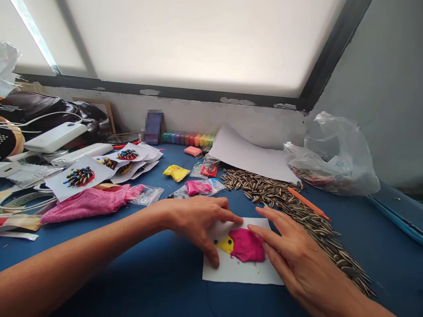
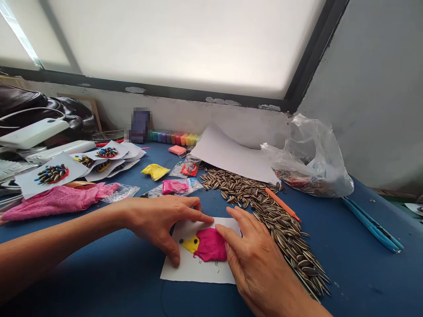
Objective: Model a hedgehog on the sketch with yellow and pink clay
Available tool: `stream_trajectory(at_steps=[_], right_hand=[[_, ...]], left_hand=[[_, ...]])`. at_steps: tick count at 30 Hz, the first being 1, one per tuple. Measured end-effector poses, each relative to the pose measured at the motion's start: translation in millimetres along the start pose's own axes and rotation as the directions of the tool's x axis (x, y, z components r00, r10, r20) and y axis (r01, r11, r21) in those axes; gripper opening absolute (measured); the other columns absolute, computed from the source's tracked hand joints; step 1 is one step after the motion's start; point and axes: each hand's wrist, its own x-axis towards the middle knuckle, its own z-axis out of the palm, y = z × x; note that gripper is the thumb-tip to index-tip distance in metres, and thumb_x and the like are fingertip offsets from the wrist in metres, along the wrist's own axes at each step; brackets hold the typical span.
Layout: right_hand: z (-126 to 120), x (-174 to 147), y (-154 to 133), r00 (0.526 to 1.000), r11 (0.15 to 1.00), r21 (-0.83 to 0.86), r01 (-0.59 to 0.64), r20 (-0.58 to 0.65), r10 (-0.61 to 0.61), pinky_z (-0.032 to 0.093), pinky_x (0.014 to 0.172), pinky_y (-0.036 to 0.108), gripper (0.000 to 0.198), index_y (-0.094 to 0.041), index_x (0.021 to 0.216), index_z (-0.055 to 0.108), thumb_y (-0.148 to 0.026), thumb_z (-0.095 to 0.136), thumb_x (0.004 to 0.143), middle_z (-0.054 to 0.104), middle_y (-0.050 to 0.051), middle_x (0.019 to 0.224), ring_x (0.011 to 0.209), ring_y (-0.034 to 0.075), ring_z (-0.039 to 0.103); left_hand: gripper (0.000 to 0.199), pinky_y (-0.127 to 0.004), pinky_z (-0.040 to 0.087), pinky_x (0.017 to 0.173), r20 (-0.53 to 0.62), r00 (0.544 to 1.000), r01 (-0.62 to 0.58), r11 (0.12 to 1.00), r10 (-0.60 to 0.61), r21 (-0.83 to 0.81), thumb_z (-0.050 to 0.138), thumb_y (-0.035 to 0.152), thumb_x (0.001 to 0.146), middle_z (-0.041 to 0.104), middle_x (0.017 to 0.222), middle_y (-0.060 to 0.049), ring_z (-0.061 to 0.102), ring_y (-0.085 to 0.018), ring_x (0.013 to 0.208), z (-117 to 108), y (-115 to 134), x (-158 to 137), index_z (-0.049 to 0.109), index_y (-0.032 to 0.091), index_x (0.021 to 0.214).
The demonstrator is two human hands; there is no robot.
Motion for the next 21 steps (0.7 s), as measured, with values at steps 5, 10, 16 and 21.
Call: stream_trajectory(at_steps=[5,10,16,21], right_hand=[[-3.5,4.1,0.2,0.999,0.999,0.031,0.010,0.053,-0.011,0.048,0.097,0.059,0.039,-0.027,0.111,0.072,-0.015,0.042,0.091,0.056,0.015,0.138,0.129,0.032,0.051],[-8.0,-1.6,5.9,0.993,1.000,0.025,-0.005,0.116,0.002,0.050,0.093,0.059,0.042,-0.030,0.119,0.069,-0.016,0.042,0.090,0.057,0.016,0.136,0.127,0.033,0.053],[-10.0,-4.1,6.1,0.989,0.998,0.066,-0.018,0.150,0.008,0.053,0.091,0.056,0.046,-0.030,0.120,0.068,-0.012,0.040,0.088,0.059,0.015,0.129,0.118,0.031,0.058],[-11.9,-0.6,7.4,0.991,0.982,0.167,-0.084,0.116,0.065,0.055,0.085,0.044,0.035,-0.024,0.119,0.067,-0.017,0.043,0.093,0.061,0.013,0.114,0.103,0.025,0.061]], left_hand=[[0.088,-0.027,0.042,0.070,-0.003,1.000,-0.015,1.000,0.015,0.005,0.069,0.066,0.067,0.049,0.115,-0.003,0.053,-0.017,0.084,0.2,-0.6,0.0,0.040,0.036,0.144],[0.087,-0.028,0.042,0.070,0.004,1.000,-0.015,1.000,0.015,-0.001,0.068,0.066,0.068,0.048,0.116,-0.003,0.052,-0.016,0.083,-0.1,-1.2,-0.2,0.039,0.037,0.144],[0.084,-0.028,0.042,0.070,0.001,1.000,-0.015,1.000,0.015,-0.014,0.068,0.063,0.070,0.048,0.116,-0.003,0.051,-0.015,0.082,0.3,-2.3,-0.4,0.039,0.037,0.144],[0.086,-0.028,0.041,0.070,0.006,1.000,-0.007,1.000,0.007,-0.017,0.069,0.064,0.068,0.048,0.117,-0.003,0.051,-0.016,0.083,0.5,-2.1,0.1,0.039,0.037,0.144]])
